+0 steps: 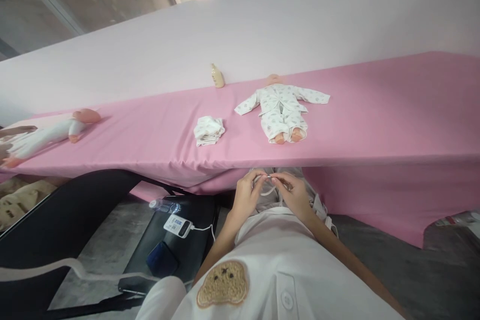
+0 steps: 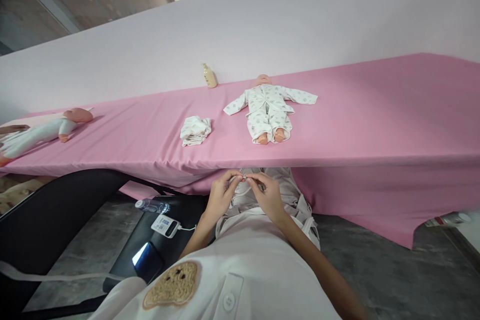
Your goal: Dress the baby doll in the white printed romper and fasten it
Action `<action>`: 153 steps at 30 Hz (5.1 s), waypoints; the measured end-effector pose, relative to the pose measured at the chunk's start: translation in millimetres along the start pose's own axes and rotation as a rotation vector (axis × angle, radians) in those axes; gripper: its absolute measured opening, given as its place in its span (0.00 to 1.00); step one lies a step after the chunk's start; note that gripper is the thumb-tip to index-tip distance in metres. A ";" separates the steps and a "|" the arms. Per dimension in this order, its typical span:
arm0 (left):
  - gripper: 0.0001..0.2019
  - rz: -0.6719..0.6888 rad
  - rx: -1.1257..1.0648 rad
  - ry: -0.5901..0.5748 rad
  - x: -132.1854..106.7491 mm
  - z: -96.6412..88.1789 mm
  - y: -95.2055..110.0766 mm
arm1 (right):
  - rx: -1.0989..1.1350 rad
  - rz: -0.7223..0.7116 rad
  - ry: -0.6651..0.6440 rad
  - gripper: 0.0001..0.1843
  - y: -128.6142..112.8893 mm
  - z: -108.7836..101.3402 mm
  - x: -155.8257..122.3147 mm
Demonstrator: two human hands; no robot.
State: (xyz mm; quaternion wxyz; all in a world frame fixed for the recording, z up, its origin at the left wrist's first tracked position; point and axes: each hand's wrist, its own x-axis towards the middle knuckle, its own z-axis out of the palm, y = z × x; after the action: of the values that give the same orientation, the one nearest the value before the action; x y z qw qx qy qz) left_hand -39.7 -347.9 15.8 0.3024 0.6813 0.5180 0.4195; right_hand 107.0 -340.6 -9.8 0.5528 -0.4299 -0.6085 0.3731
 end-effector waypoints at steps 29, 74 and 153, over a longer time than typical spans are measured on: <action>0.11 0.022 0.055 -0.001 1.6 1.2 -1.3 | 0.023 -0.027 0.027 0.09 8.7 0.9 -0.8; 0.08 0.018 -0.286 -0.132 -13.8 -4.9 17.5 | 0.195 -0.002 0.066 0.04 -36.6 -10.2 -13.9; 0.07 0.171 -0.121 -0.038 -12.7 -2.3 13.0 | 0.307 0.100 0.088 0.06 -38.9 -9.1 -14.2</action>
State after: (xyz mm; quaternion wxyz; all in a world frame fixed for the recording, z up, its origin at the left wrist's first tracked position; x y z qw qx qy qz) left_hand -37.2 -363.7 24.6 0.3157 0.7115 0.4259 0.4612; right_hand 112.0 -367.9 22.4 0.6188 -0.3862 -0.4975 0.4695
